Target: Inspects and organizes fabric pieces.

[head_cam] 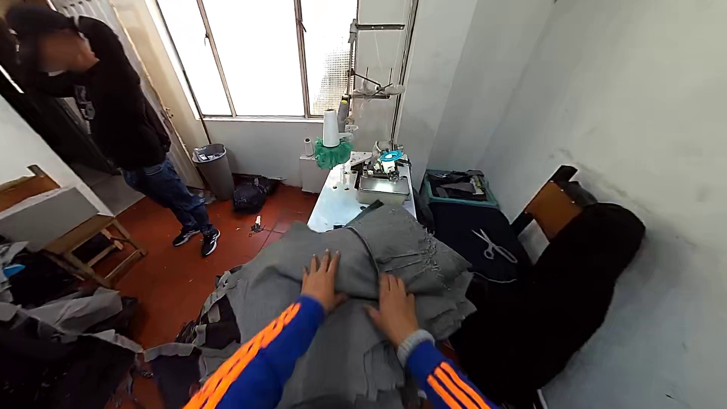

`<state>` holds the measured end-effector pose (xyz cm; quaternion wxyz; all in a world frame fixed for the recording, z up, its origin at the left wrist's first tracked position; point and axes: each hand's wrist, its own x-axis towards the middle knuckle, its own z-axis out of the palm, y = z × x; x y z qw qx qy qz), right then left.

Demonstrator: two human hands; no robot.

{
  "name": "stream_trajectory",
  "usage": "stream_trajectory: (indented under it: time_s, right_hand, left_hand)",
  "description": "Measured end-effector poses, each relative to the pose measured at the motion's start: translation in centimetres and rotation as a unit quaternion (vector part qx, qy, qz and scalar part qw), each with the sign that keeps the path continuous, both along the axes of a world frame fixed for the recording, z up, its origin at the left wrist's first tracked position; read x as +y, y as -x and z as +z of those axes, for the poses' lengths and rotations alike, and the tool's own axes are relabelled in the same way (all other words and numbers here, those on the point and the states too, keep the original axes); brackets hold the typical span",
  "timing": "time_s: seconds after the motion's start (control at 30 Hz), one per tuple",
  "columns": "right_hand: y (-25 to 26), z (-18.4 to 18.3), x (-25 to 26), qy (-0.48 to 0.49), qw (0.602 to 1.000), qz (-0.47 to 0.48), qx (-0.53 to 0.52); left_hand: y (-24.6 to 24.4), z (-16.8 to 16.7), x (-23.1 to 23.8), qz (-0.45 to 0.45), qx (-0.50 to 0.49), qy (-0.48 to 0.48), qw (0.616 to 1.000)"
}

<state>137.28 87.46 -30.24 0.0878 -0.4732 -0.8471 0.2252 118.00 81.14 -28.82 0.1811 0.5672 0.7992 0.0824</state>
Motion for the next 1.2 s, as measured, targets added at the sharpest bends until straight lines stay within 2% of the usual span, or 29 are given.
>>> stream_trajectory:
  time_s: [0.1,0.17,0.23,0.3,0.33,0.37,0.47,0.5,0.53,0.6,0.67,0.7,0.73,0.77,0.83,0.87,0.93,1.0,1.07,1.13,1.2]
  right_hand:
    - [1.7,1.2,0.8,0.08,0.995,-0.031,-0.048]
    - [1.1,5.1,3.4,0.155,0.983,0.005,-0.098]
    - [1.3,10.3,7.2,0.118,0.986,0.048,-0.11]
    - [5.4,14.0,11.4,0.022,0.993,0.078,-0.083]
    - [8.6,14.4,13.5,0.025,0.989,0.106,-0.103]
    - [12.0,13.6,15.5,0.062,0.977,0.143,-0.146]
    - [20.4,5.7,20.2,0.208,0.898,0.265,-0.283]
    - [21.8,3.7,20.9,0.235,0.885,0.275,-0.294]
    - [22.5,2.6,21.1,0.246,0.887,0.264,-0.287]
    - [22.4,1.7,21.8,0.227,0.929,0.18,-0.231]
    - [21.1,1.9,22.3,0.215,0.97,0.025,-0.107]
    - [20.7,2.5,22.1,0.233,0.971,-0.054,-0.028]
    - [20.6,3.1,21.5,0.264,0.953,-0.131,0.071]
    - [20.7,3.7,20.7,0.3,0.913,-0.202,0.187]
    - [21.1,4.8,19.6,0.349,0.801,-0.304,0.381]
    - [21.2,5.1,19.2,0.353,0.762,-0.332,0.429]
    - [21.3,5.5,17.8,0.332,0.74,-0.36,0.462]
    - [21.4,6.5,16.2,0.315,0.762,-0.35,0.445]
    - [22.1,8.0,14.6,0.306,0.792,-0.316,0.422]
    - [22.5,9.6,13.8,0.299,0.804,-0.294,0.422]
    - [22.7,10.8,14.2,0.294,0.802,-0.281,0.436]
  left_hand:
    - [1.3,-6.8,-2.5,-0.039,0.082,-0.158,0.983]
    - [2.0,-8.4,-2.2,-0.054,0.113,-0.256,0.959]
    - [1.8,-9.0,-2.2,-0.045,0.126,-0.281,0.95]
    - [1.8,-8.9,-2.1,-0.042,0.123,-0.292,0.948]
    - [1.9,-8.8,-2.0,-0.043,0.118,-0.296,0.947]
    - [2.2,-8.7,-1.8,-0.043,0.112,-0.298,0.947]
    - [3.5,-8.5,-0.6,-0.066,0.055,-0.281,0.956]
    - [4.0,-8.6,-0.3,-0.084,0.033,-0.269,0.959]
    - [4.6,-9.0,-0.1,-0.102,0.024,-0.266,0.958]
    - [6.4,-9.5,0.6,-0.136,0.023,-0.276,0.951]
    - [7.9,-9.6,1.0,-0.165,0.03,-0.303,0.938]
    - [8.6,-9.7,0.9,-0.18,0.03,-0.319,0.93]
    - [9.4,-9.6,0.5,-0.194,0.024,-0.331,0.923]
    - [10.2,-9.4,0.1,-0.205,0.01,-0.337,0.919]
    - [11.4,-8.2,-0.1,-0.195,-0.042,-0.356,0.913]
    - [12.2,-7.0,0.5,-0.166,-0.071,-0.366,0.913]
    - [13.9,-3.1,3.6,-0.093,-0.13,-0.333,0.929]
    - [15.6,0.2,8.8,-0.061,-0.176,-0.233,0.955]
    - [16.3,1.0,13.4,-0.081,-0.215,-0.108,0.967]
    - [16.0,1.3,16.4,-0.135,-0.239,0.031,0.961]
    - [15.7,1.0,17.8,-0.183,-0.249,0.094,0.947]
